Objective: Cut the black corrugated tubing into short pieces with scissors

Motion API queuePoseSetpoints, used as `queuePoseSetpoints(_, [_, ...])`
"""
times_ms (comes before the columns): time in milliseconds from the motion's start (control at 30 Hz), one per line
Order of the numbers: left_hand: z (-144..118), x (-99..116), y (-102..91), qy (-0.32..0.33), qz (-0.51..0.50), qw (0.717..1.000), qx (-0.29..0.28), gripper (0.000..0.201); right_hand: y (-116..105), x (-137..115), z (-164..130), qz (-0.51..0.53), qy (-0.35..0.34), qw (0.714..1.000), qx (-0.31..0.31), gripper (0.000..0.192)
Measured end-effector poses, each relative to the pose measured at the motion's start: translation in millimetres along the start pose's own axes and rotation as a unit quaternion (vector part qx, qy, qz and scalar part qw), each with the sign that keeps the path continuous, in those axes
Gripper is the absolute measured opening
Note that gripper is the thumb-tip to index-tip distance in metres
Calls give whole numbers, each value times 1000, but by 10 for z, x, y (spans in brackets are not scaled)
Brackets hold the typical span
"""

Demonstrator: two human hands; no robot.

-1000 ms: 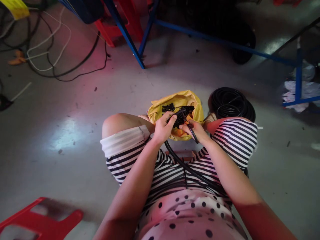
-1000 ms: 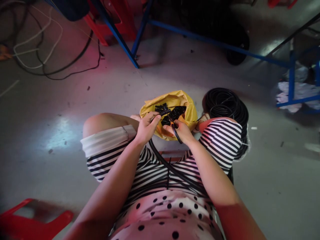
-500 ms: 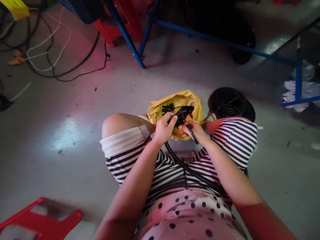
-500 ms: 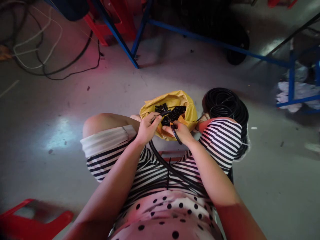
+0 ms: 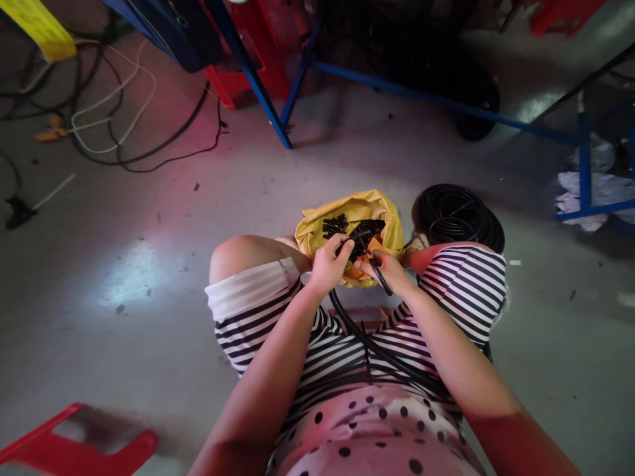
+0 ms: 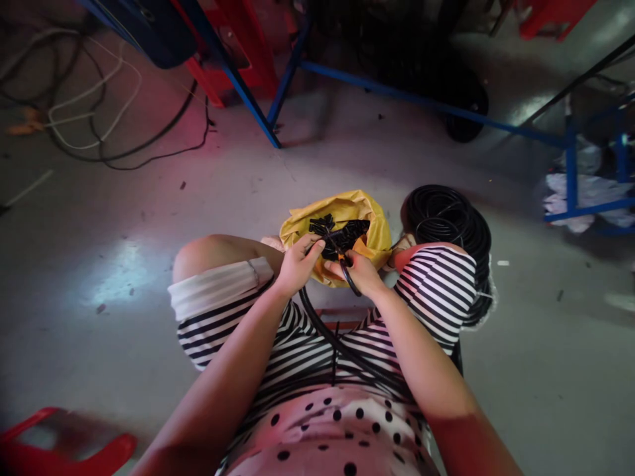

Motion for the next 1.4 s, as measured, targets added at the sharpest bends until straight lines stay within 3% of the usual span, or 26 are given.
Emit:
queuePoseSetpoints(267, [10, 10, 11, -12, -23, 1000, 8, 22, 45, 44, 20, 53, 9, 999, -7, 38])
queuePoseSetpoints(800, [-6, 32, 5, -3, 5, 1000, 13, 21, 37, 11, 18, 62, 2, 998, -13, 37])
queuePoseSetpoints(1033, [29, -14, 4, 19, 44, 997, -55, 26, 32, 99, 35, 94, 16, 995, -19, 40])
queuePoseSetpoints(1267, [56, -15, -54, 48, 69, 989, -124, 27, -70, -11, -11, 52, 5, 996, -68, 44])
queuePoseSetpoints(1400, [60, 17, -99, 66, 68, 985, -143, 27, -90, -60, -36, 47, -3, 997, -66, 45])
Point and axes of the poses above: each hand's wrist, its own z-axis towards the middle knuckle, its own y-axis out of the palm, x = y × z, the point moved 2 cm from there along z, towards the middle knuckle, and after that the axes turned 3 degrees about x, right-handed, at the moved point
